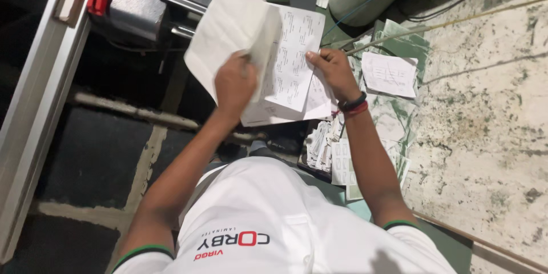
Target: The person sorts through a pile of printed papers, separating them into stacks and handing some to a coworker. They also handle a large white board and a metal bar, placing them on a workbench.
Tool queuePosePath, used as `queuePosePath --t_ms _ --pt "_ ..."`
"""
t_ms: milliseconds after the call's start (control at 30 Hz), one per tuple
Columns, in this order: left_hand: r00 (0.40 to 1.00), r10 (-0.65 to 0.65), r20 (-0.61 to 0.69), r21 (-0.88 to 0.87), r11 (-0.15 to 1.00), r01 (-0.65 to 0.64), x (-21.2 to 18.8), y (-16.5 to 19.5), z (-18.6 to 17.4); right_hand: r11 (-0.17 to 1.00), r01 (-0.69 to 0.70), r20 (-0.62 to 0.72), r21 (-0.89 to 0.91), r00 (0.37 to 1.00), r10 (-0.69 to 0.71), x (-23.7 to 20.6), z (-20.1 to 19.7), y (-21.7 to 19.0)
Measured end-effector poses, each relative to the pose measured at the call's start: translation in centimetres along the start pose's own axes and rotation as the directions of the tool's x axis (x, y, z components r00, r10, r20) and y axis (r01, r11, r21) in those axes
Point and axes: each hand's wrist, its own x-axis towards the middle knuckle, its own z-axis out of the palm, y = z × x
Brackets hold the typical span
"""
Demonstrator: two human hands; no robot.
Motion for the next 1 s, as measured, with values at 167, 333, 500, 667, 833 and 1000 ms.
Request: queuePosePath --t_ms 167,333,500,667,833,1000 --pt "0.857 -0.484 0.176 -0.199 0.835 0.513 2.3 3.3 -5.8 0.995 -0.043 0.058 0.087 0.998 0.038 -0.6 -4.0 -2.6" --pt "0.978 -0.189 0.092 -0.048 0.98 0.194 0.3 7.8 -4.8 0.995 0.02 0.019 -0.095 1.0 -0.018 -0.4 -3.1 -3.8" --pt "0.994 0.014 0.104 0.321 0.946 -0.047 0.3 10.7 -1.3 0.962 0.117 0.087 -0.249 0.991 -0.098 -0.7 -0.6 -4.9" --pt "0.982 -0.129 0.138 0.098 0.988 0.116 0.9 10.0 0.0 0.982 0.126 0.229 -0.142 0.969 -0.091 -0.8 -0.1 -5.8" --pt "0.903 -0.341 0.261 -0.402 0.812 0.423 0.0 5.6 -1.0 1.0 -0.018 0.285 -0.009 0.958 0.02 1.1 -2.9 -5.3" --pt "0.857 -0.404 0.319 -0.491 0.703 0.514 -0.8 -0.9 -3.7 0.994 0.017 0.348 -0.106 0.937 0.021 3.2 -6.5 -4.2"
